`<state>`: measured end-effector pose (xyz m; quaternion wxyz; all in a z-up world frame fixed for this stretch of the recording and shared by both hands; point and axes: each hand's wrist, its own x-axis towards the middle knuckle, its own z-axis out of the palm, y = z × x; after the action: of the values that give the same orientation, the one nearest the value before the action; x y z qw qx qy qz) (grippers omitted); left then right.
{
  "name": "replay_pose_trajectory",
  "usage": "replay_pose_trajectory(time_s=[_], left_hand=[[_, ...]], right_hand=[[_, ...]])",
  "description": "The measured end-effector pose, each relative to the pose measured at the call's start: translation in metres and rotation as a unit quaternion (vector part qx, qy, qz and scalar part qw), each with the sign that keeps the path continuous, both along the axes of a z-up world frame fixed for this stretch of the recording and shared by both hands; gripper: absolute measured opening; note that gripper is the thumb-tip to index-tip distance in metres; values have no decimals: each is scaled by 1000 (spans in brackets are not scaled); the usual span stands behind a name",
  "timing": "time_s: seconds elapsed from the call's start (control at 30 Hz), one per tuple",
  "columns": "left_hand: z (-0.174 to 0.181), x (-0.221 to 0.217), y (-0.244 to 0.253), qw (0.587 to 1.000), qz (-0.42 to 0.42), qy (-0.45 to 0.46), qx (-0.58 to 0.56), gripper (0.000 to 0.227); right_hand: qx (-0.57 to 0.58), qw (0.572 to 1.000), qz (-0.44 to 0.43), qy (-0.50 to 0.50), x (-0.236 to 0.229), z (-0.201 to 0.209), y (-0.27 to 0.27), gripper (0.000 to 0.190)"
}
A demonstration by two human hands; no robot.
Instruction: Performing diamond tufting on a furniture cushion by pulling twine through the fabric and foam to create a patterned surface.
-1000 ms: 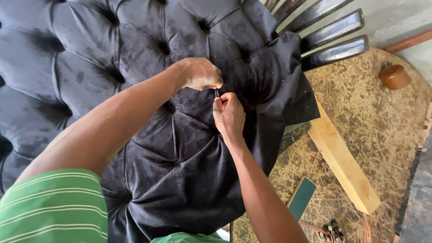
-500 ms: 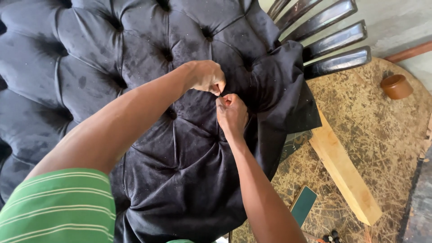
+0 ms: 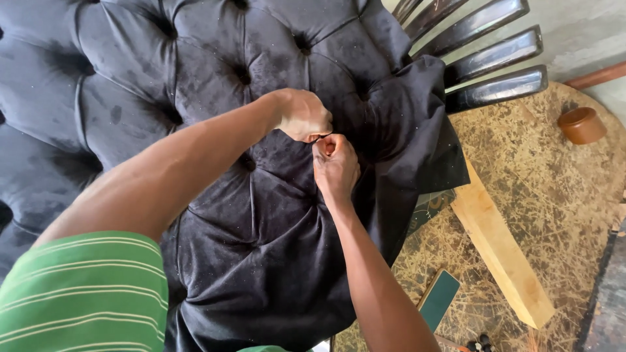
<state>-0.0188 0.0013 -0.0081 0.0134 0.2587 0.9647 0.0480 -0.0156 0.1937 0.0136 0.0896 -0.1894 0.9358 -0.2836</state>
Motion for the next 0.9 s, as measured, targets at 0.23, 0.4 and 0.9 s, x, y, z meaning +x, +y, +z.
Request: replay_pose_trajectory(time_s=[0.23,0.4,0.9], left_hand=[[-3,21,-1,992,30,110,-46,8],[9,36,3,995,79,35,39,12],[-9,89,61,913,185,183,315,25]], right_hand=[[-8,997,42,65,6,2,3,16],[16,995,68,72,5,3,7,12],[-99,989,41,-103,30,19,79,21]])
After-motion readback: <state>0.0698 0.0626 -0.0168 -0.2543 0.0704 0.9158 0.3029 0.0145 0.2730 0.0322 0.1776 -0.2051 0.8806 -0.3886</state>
